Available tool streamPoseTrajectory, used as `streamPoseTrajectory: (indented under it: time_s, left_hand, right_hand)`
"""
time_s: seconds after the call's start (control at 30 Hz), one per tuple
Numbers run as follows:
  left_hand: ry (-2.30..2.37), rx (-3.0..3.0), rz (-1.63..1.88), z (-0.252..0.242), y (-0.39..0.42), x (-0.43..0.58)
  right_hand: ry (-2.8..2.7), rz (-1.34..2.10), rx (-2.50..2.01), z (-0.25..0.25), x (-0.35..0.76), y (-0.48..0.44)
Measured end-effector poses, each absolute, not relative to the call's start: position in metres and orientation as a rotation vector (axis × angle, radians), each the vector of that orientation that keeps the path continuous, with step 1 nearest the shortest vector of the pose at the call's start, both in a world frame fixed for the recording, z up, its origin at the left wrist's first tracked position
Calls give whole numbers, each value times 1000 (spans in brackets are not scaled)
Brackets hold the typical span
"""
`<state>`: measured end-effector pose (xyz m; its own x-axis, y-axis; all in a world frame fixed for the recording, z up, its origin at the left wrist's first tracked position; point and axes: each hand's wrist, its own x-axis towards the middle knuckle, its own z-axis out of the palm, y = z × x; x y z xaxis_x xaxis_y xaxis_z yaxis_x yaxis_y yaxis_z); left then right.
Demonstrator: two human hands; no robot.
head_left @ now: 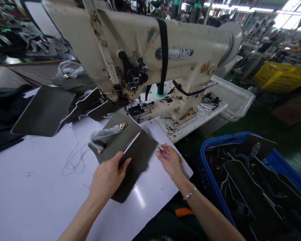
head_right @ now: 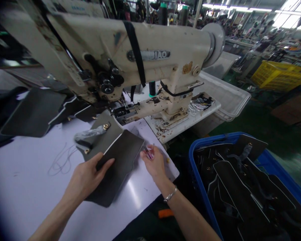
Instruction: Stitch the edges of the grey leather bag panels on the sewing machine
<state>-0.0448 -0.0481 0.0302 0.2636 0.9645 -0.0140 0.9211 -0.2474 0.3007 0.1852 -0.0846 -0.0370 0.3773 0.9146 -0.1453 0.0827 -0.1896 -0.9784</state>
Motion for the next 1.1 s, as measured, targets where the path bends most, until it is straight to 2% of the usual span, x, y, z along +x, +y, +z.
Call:
streamPoseTrajectory:
  time_s: [0.1,0.3,0.47,0.67,0.8,0.93,1.1]
  left_hand:
    - [1635,1920,436,36,-58,-48]
    - [1571,1193,732,50,-94,-38]
    - [1557,1031,866,55,-114,-32]
    - [1660,1030,932,64,-126,-24]
    - [1416,747,901,78,-125,-14]
    - [1186,506,779,75,-126,-12]
    - [1022,285,789,52,-134,-10]
  right_hand:
    - [-818,1075,-1457,-15,172,-87]
    - [-535,1453,-937,41,164,-100]
    - [-529,1541,-847,65,162,-110]
    - [-400,1481,-960,71,159,-108]
    - [-441,1441,-1064,68,161,-108]
    - [-718,1293,-1146,70,166,-110]
    - [-1204,917,-1148,76,168,-118]
